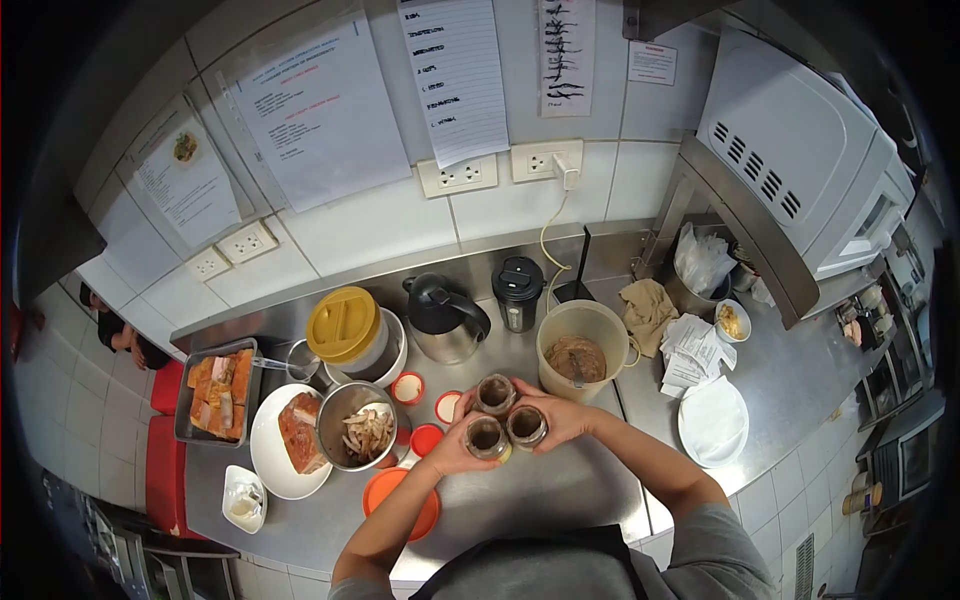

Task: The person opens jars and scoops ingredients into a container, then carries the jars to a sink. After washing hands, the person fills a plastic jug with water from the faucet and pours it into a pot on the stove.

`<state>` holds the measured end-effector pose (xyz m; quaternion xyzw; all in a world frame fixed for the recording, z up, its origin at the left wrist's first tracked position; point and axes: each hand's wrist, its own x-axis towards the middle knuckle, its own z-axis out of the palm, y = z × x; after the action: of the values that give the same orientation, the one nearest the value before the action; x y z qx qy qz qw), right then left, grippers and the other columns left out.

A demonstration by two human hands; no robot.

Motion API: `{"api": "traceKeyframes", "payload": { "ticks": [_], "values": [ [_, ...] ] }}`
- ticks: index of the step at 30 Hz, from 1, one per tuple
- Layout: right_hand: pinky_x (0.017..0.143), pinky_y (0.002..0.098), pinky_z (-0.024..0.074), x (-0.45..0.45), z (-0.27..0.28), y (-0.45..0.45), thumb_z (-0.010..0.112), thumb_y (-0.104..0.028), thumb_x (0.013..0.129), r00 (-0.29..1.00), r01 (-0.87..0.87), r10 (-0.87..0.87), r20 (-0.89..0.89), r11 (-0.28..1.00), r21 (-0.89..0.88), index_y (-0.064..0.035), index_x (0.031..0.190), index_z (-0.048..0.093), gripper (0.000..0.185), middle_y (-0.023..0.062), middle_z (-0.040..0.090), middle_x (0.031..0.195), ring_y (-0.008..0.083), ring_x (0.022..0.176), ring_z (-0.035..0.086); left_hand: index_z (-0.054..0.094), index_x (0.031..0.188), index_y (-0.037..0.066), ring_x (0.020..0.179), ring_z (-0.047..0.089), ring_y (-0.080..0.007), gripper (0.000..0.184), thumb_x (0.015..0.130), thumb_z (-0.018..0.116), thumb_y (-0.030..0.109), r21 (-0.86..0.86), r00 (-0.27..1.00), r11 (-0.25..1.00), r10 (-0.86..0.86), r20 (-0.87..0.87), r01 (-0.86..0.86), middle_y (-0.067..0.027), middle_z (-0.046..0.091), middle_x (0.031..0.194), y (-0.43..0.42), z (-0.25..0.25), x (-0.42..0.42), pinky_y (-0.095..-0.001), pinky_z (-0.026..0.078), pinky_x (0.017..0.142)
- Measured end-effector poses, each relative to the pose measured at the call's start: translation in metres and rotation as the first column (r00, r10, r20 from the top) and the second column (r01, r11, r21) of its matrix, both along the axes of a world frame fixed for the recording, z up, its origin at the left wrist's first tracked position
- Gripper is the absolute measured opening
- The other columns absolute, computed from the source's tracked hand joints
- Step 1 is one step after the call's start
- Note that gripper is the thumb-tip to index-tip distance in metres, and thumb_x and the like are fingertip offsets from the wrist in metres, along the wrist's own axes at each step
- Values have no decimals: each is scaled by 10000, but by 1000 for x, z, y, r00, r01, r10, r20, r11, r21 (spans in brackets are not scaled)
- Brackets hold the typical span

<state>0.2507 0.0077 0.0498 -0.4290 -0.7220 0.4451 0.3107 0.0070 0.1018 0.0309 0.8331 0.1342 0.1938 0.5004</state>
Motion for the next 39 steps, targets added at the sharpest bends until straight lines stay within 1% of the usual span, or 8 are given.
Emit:
{"api": "traceKeyframes", "payload": {
  "ticks": [5,7,11,12,15,19,24,39],
  "values": [
    [1122,426,138,-11,-17,-21,805,-164,559,998,-31,34,-46,998,47,-67,1161,527,670,178,351,1403,342,1405,43,486,1138,90,1316,257,-310,743,520,867,249,54,998,997,-55,9,54,-174,307,1346,-21,-7,-10,-396,287,1060],
    [1117,430,169,-18,-24,-22,768,-188,558,996,-32,44,-83,989,144,-52,1172,516,677,157,465,1289,361,1376,132,480,1138,62,1199,408,-242,759,513,870,247,-296,989,949,-135,-58,112,-130,427,1244,-21,-16,-13,-379,360,998],
    [1050,385,282,-33,-27,-30,758,-224,561,980,109,-88,-180,988,110,-24,1172,510,689,131,497,1191,278,1213,398,440,1176,37,1070,497,-202,812,523,867,259,-220,995,971,-92,34,97,-84,494,1140,-12,-40,-22,-356,401,951],
    [1107,405,167,-36,-32,-27,788,-166,524,966,85,-71,-249,995,47,-15,1199,487,754,143,440,1288,298,1310,277,430,1206,29,1068,512,-208,824,544,844,292,-219,996,972,-81,26,85,-92,502,1150,-3,-60,-27,-359,413,945],
    [1108,383,163,-48,-28,-34,796,-143,507,938,185,-166,-306,982,36,-4,1211,481,784,134,436,1291,286,1311,265,418,1238,19,1065,529,-216,840,566,817,329,-262,999,964,-44,-1,42,-101,511,1162,8,-83,-35,-362,428,937],
    [1078,328,227,-70,-20,-42,783,-121,523,864,276,-309,-396,951,-141,9,1225,466,781,108,513,1216,212,1237,374,416,1243,16,1064,533,-217,843,570,809,337,-392,1000,920,-26,-11,19,-103,512,1165,8,-59,-34,-363,432,933],
    [854,265,422,-88,-9,-45,757,-76,559,736,322,-403,-544,915,-243,-36,1226,467,728,22,568,1051,112,966,500,414,1250,13,1062,537,-219,847,574,800,347,-570,993,817,-118,-9,93,-106,514,1169,0,-26,-7,-364,437,929],
    [863,269,423,-111,5,-190,729,-27,570,489,500,-492,-720,835,-230,-38,1177,505,647,10,563,1049,113,975,510,407,1269,2,1057,552,-225,859,588,772,378,-784,837,499,-545,48,369,-113,521,1181,-116,33,53,-368,452,917]
  ]
}}
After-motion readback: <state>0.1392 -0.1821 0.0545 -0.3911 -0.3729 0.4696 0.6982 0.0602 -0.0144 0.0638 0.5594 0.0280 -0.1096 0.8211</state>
